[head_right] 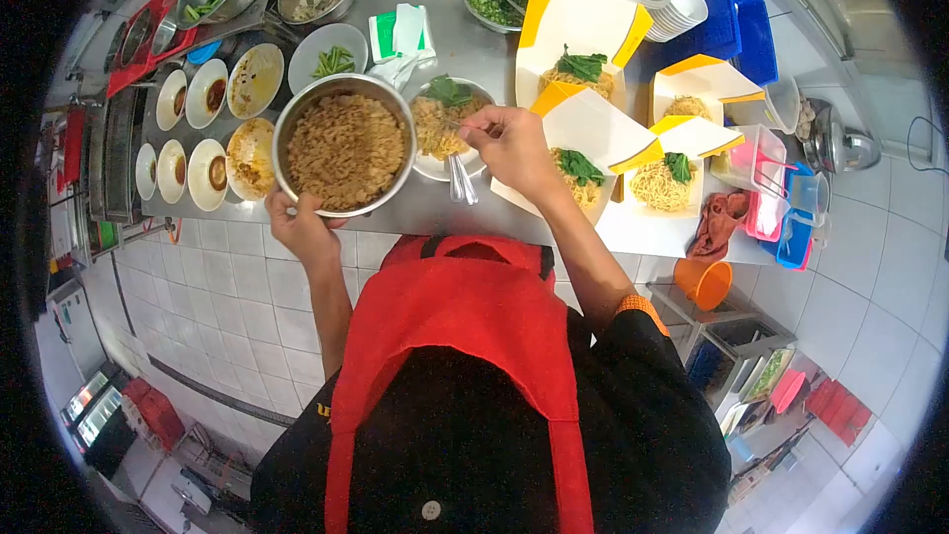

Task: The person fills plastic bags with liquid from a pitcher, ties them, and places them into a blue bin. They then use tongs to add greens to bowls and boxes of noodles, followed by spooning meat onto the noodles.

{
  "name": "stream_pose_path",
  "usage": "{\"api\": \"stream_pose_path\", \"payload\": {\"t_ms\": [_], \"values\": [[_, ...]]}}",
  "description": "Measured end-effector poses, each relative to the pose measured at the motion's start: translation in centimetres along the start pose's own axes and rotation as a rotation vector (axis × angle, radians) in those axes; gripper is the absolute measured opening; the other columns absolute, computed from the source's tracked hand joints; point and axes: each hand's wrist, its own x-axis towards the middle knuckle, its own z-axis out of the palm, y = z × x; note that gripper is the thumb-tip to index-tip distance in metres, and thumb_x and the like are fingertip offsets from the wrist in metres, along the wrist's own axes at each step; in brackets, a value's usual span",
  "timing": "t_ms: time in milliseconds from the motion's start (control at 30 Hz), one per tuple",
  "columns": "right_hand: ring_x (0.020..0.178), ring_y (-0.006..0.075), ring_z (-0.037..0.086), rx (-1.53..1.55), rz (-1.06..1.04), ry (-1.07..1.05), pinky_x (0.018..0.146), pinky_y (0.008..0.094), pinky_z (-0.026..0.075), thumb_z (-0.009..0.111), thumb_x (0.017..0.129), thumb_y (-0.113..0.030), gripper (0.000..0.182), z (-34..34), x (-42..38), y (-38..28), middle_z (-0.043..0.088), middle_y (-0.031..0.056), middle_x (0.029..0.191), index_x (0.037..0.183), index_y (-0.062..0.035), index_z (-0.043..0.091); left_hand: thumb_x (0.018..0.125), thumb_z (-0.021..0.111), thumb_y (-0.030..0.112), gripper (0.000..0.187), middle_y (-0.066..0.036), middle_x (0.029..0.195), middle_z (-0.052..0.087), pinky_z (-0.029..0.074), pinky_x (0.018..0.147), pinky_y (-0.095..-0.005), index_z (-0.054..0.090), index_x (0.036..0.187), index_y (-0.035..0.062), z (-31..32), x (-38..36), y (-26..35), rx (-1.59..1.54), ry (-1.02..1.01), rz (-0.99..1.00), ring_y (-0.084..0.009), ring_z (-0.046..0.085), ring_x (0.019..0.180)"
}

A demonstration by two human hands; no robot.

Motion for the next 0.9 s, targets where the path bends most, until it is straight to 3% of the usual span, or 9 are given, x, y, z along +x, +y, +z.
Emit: {"api": "stream_pose_path", "payload": {"t_ms": [133, 200, 300, 467, 533, 633, 700, 800, 900], "values": [[0.066, 0.0172, 0.064, -0.192, -0.283, 0.146, 0.065, 0.0297, 0.051, 0.070, 0.085, -0.002, 0.006, 2.1, 1.1, 5.8, 0.070, 0.0109, 0.081, 0.088, 0.0030, 0.071, 0.071, 0.055, -0.006, 0.020, -0.010, 0.126, 0.047, 0.057, 0.032, -0.0276, 0.040, 0.066, 0.0058, -0.7, 0.3, 0.7, 0.032, 0.088, 0.037, -0.0215, 0.068, 0.077], [0.067, 0.0236, 0.065, -0.326, -0.400, 0.252, 0.066, 0.0329, 0.051, 0.070, 0.083, 0.000, 0.004, 2.4, 1.3, 7.1, 0.067, 0.0150, 0.082, 0.087, 0.0023, 0.071, 0.072, 0.055, -0.006, 0.015, -0.011, 0.126, 0.043, 0.059, 0.036, -0.0247, 0.044, 0.064, 0.0002, -1.0, 0.5, 0.9, -0.040, 0.083, 0.059, -0.0218, 0.068, 0.077], [0.072, 0.0285, 0.065, -0.191, -0.293, 0.348, 0.067, 0.0353, 0.051, 0.069, 0.080, 0.004, 0.005, 2.2, -0.4, 2.8, 0.065, 0.0154, 0.081, 0.085, 0.0014, 0.071, 0.072, 0.055, -0.006, 0.015, -0.011, 0.124, 0.044, 0.058, 0.034, -0.0247, 0.044, 0.064, 0.0000, -1.2, 0.3, 1.0, -0.010, 0.057, 0.075, -0.0208, 0.068, 0.074], [0.077, 0.0360, 0.065, -0.281, -0.616, 0.120, 0.068, 0.0414, 0.053, 0.063, 0.073, 0.007, 0.020, 3.6, -2.9, -2.3, 0.065, 0.0175, 0.085, 0.091, 0.0013, 0.068, 0.072, 0.054, -0.007, 0.018, -0.012, 0.124, 0.046, 0.057, 0.034, -0.0248, 0.040, 0.063, 0.0007, -0.1, -1.8, 1.8, 0.046, -0.090, 0.058, -0.0198, 0.067, 0.074], [0.080, 0.0376, 0.067, -0.571, -0.550, 0.064, 0.071, 0.0450, 0.054, 0.060, 0.071, 0.007, 0.024, 5.2, -2.9, -1.2, 0.065, 0.0201, 0.090, 0.094, 0.0013, 0.067, 0.071, 0.054, -0.007, 0.019, -0.012, 0.124, 0.047, 0.057, 0.034, -0.0250, 0.039, 0.063, 0.0011, 1.5, -4.2, 1.4, 0.030, -0.180, 0.063, -0.0194, 0.067, 0.074], [0.083, 0.0383, 0.068, -0.537, -0.453, -0.009, 0.075, 0.0474, 0.054, 0.061, 0.071, 0.003, 0.015, 4.4, -4.1, -0.9, 0.066, 0.0225, 0.085, 0.085, 0.0020, 0.067, 0.070, 0.054, -0.008, 0.020, -0.011, 0.123, 0.047, 0.059, 0.036, -0.0264, 0.037, 0.063, 0.0018, 3.4, -6.8, 1.1, 0.032, -0.206, 0.020, -0.0171, 0.065, 0.072], [0.079, 0.0375, 0.068, -0.434, -0.308, -0.223, 0.076, 0.0464, 0.055, 0.061, 0.072, 0.000, 0.011, 2.6, -5.6, -0.8, 0.067, 0.0230, 0.078, 0.080, 0.0024, 0.068, 0.071, 0.053, -0.009, 0.020, -0.011, 0.123, 0.048, 0.059, 0.036, -0.0261, 0.037, 0.066, 0.0028, 3.8, -8.0, -0.6, 0.010, -0.253, 0.028, -0.0168, 0.065, 0.068], [0.075, 0.0358, 0.069, -0.131, -0.254, -0.127, 0.074, 0.0423, 0.055, 0.064, 0.073, -0.004, 0.013, -1.1, -7.0, 1.6, 0.067, 0.0244, 0.075, 0.081, 0.0034, 0.071, 0.073, 0.050, -0.010, 0.021, -0.009, 0.122, 0.049, 0.058, 0.035, -0.0253, 0.037, 0.071, 0.0051, 4.7, -9.9, -1.5, -0.032, -0.274, 0.027, -0.0153, 0.064, 0.062], [0.073, 0.0270, 0.070, -0.045, -0.211, -0.094, 0.071, 0.0358, 0.055, 0.065, 0.075, -0.004, 0.016, -4.0, -8.6, 4.0, 0.070, 0.0197, 0.076, 0.088, 0.0030, 0.073, 0.072, 0.052, -0.009, 0.022, -0.008, 0.119, 0.052, 0.058, 0.036, -0.0264, 0.037, 0.070, 0.0069, 5.0, -11.4, -2.1, -0.038, -0.401, -0.118, -0.0155, 0.065, 0.071]]}}
